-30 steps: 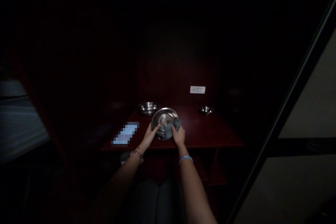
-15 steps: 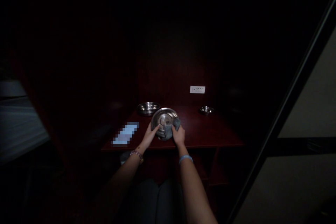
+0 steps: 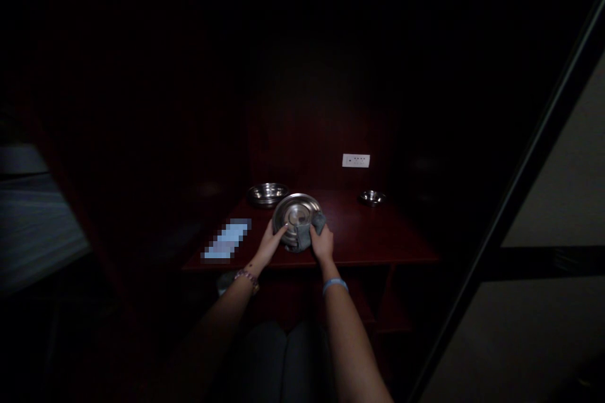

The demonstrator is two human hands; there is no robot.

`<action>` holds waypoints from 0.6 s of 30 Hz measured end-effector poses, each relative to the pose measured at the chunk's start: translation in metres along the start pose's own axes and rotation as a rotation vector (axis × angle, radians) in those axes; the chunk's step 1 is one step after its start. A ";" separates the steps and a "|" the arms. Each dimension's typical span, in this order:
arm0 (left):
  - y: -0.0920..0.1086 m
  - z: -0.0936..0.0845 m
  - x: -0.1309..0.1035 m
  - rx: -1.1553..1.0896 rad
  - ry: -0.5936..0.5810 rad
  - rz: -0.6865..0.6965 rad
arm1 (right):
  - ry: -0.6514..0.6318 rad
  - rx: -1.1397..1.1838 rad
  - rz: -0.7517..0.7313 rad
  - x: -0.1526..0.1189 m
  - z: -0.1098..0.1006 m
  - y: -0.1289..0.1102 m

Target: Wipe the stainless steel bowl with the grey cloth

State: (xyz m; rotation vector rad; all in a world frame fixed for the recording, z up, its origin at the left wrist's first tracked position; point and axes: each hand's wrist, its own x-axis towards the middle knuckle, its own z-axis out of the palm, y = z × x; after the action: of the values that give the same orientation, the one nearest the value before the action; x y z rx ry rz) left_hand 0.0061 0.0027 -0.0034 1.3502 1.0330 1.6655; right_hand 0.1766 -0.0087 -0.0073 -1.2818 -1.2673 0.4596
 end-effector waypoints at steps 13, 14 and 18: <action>-0.005 -0.001 0.002 0.005 -0.004 0.043 | 0.001 -0.017 0.005 -0.001 -0.001 -0.001; -0.004 -0.001 0.002 0.003 -0.005 0.043 | -0.002 -0.019 0.004 -0.001 -0.001 0.000; -0.003 -0.001 0.001 0.003 -0.001 0.027 | -0.001 -0.012 0.008 0.000 -0.001 0.000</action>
State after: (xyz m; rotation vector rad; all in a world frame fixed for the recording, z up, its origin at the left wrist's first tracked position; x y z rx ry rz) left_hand 0.0050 0.0049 -0.0056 1.3727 1.0211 1.6839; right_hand 0.1771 -0.0093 -0.0075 -1.2972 -1.2685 0.4587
